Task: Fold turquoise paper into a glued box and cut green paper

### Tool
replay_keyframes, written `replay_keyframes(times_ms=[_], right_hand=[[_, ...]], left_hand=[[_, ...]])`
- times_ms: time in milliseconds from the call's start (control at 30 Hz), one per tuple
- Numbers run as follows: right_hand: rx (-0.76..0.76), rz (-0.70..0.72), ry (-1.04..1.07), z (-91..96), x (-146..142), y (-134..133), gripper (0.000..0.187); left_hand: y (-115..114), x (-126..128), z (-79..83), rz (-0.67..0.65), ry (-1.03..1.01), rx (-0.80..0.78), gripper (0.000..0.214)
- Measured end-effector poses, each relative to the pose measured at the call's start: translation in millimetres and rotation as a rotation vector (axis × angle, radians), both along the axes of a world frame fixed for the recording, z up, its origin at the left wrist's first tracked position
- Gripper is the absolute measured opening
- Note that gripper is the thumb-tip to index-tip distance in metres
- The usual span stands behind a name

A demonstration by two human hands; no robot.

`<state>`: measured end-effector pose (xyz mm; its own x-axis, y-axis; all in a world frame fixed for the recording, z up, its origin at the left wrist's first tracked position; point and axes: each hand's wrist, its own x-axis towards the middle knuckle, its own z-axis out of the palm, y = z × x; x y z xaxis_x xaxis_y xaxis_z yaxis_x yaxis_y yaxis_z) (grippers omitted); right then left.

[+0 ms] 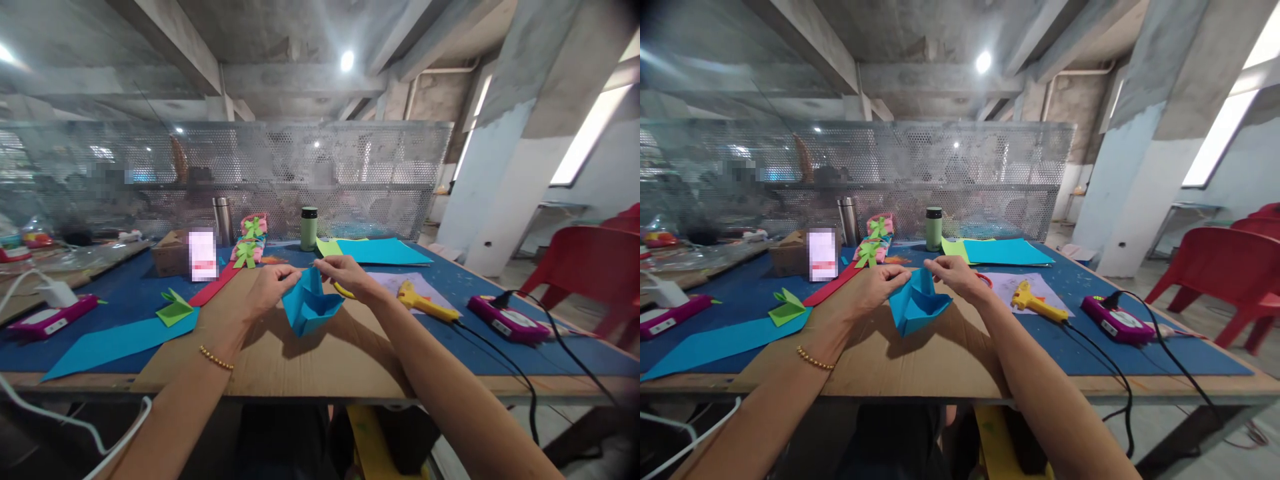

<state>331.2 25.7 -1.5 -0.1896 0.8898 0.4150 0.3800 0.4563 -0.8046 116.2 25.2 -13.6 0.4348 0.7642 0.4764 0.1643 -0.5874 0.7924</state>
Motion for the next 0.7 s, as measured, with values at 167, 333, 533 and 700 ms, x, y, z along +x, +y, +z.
replay_keyframes(times_ms=[167,333,533,700], right_hand=[[-0.079,0.09,0.101,-0.5,-6.5,-5.7,0.036],[-0.09,0.085,0.119,-1.3,-7.4,-4.9,0.04],[-0.09,0.065,0.079,-5.8,-7.2,-1.7,0.04],[-0.06,0.065,0.072,-4.7,-8.9,-1.8,0.039]], left_hand=[[0.9,0.3,-1.6,-0.048,-0.031,0.009,0.041],[4.1,1.7,-5.7,0.002,-0.024,0.031,0.041],[1.8,5.0,-9.1,0.002,-0.011,0.097,0.036],[2.3,4.9,-10.0,0.082,0.016,0.174,0.032]])
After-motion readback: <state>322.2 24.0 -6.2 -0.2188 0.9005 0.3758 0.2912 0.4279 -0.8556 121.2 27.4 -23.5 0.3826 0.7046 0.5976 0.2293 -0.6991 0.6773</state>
